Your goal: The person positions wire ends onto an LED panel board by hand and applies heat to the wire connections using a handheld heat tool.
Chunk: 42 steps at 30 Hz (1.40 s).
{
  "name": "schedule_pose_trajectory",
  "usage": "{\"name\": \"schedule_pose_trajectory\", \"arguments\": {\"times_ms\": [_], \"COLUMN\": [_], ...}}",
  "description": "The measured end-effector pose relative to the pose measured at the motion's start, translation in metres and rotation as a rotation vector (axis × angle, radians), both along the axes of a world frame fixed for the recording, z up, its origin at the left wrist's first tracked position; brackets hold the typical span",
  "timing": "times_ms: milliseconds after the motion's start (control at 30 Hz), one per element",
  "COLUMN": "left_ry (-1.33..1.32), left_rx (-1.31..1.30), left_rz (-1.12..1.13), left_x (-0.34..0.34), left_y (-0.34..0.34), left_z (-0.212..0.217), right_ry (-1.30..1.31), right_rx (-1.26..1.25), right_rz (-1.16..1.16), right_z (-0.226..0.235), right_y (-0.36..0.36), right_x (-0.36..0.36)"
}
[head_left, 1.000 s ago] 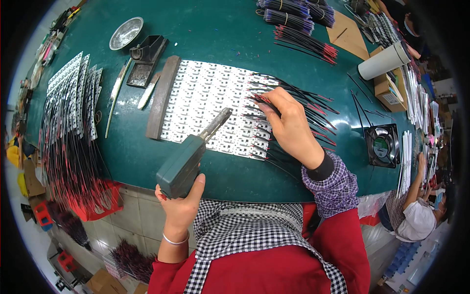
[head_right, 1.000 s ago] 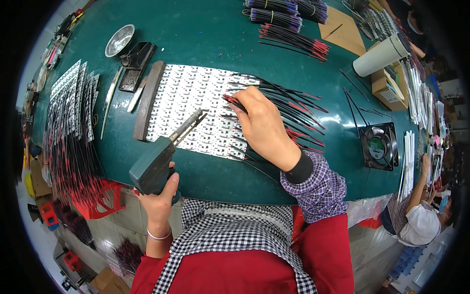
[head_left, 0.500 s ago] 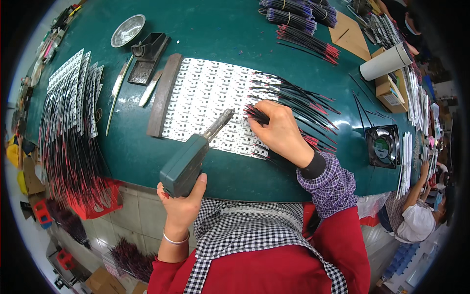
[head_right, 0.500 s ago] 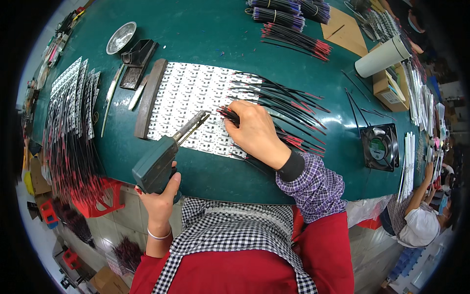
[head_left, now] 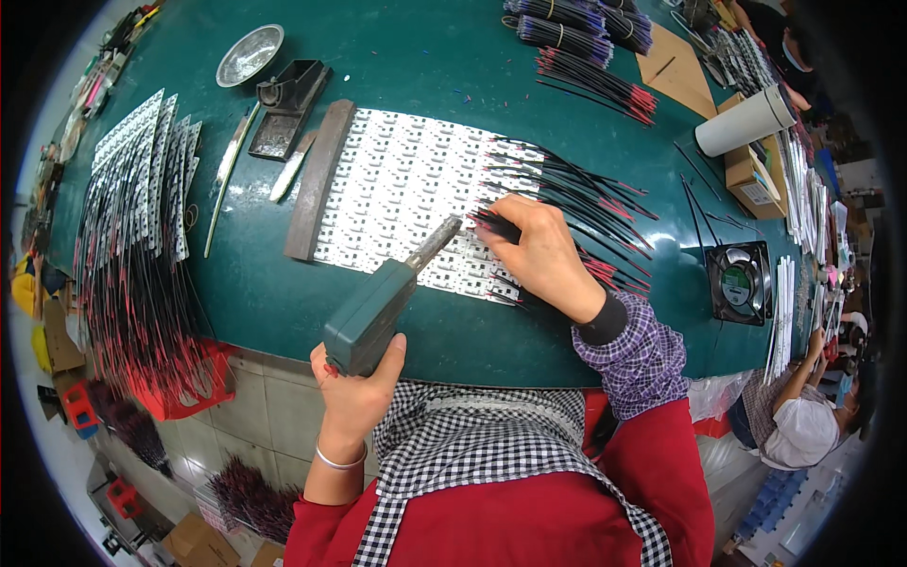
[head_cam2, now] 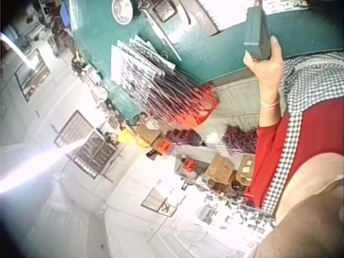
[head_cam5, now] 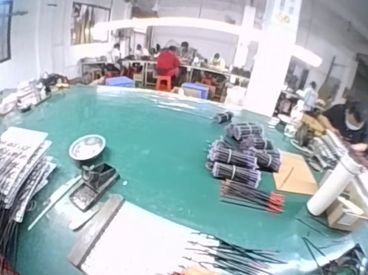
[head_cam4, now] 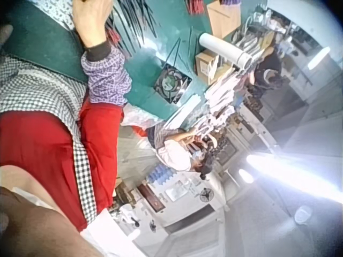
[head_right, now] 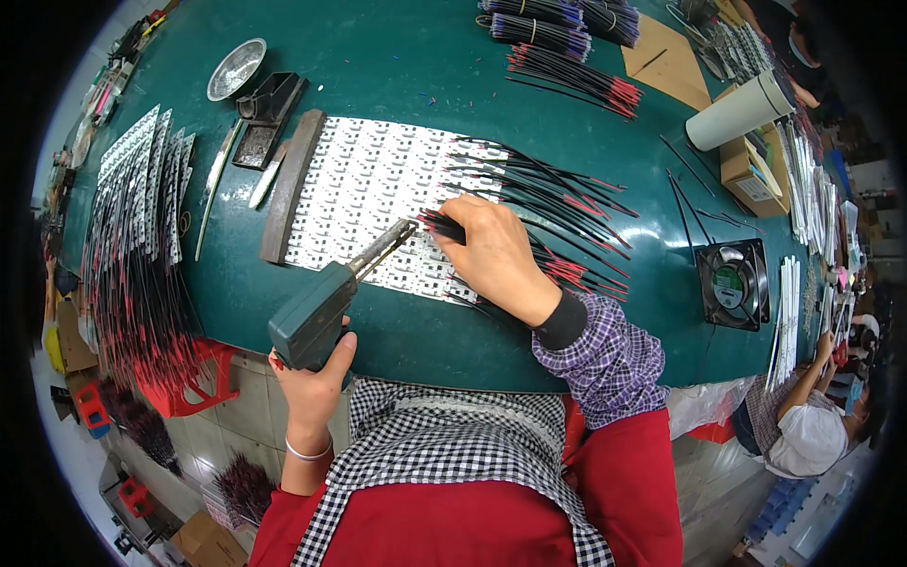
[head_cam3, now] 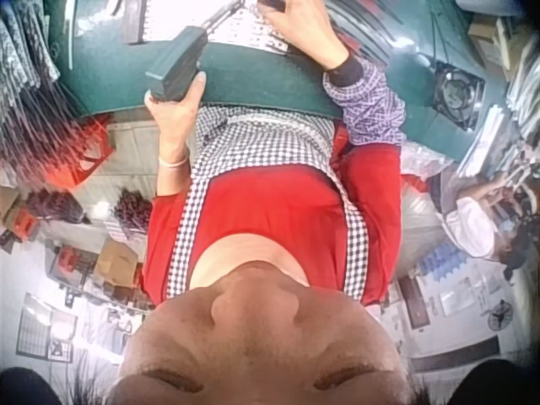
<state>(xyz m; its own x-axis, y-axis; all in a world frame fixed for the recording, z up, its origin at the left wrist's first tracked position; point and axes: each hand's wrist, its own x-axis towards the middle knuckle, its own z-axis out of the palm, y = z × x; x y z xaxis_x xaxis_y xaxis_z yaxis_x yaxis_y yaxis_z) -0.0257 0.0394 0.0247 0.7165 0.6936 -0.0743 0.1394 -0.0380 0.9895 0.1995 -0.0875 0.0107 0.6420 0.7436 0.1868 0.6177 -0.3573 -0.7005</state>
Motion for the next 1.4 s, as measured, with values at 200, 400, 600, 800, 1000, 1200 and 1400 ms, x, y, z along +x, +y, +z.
{"name": "schedule_pose_trajectory", "arguments": {"times_ms": [200, 400, 600, 800, 1000, 1200, 1400], "left_ry": [0.015, -0.001, -0.001, 0.015, 0.029, 0.005, -0.003], "left_rx": [0.016, 0.012, 0.000, 0.059, 0.086, 0.113, 0.168], "left_rz": [-0.007, -0.037, -0.006, -0.008, -0.007, -0.011, -0.002], "left_x": [0.000, -0.001, -0.003, 0.004, 0.003, 0.002, -0.006], "left_y": [0.003, 0.003, -0.001, -0.001, -0.001, 0.000, 0.000], "left_z": [0.006, 0.003, -0.004, 0.001, 0.002, 0.004, -0.009], "right_ry": [0.220, 0.084, 0.063, 0.067, 0.062, 0.082, 0.185], "right_rx": [-0.061, -0.046, -0.047, -0.052, -0.037, -0.042, -0.075], "right_rz": [-0.051, -0.037, -0.042, -0.053, -0.046, -0.046, -0.038], "right_z": [0.003, 0.005, 0.001, 0.003, 0.002, 0.003, 0.006], "right_y": [-0.002, 0.000, 0.002, 0.002, 0.003, 0.002, 0.003], "right_x": [0.000, -0.001, -0.001, -0.001, -0.001, 0.000, 0.005]}}
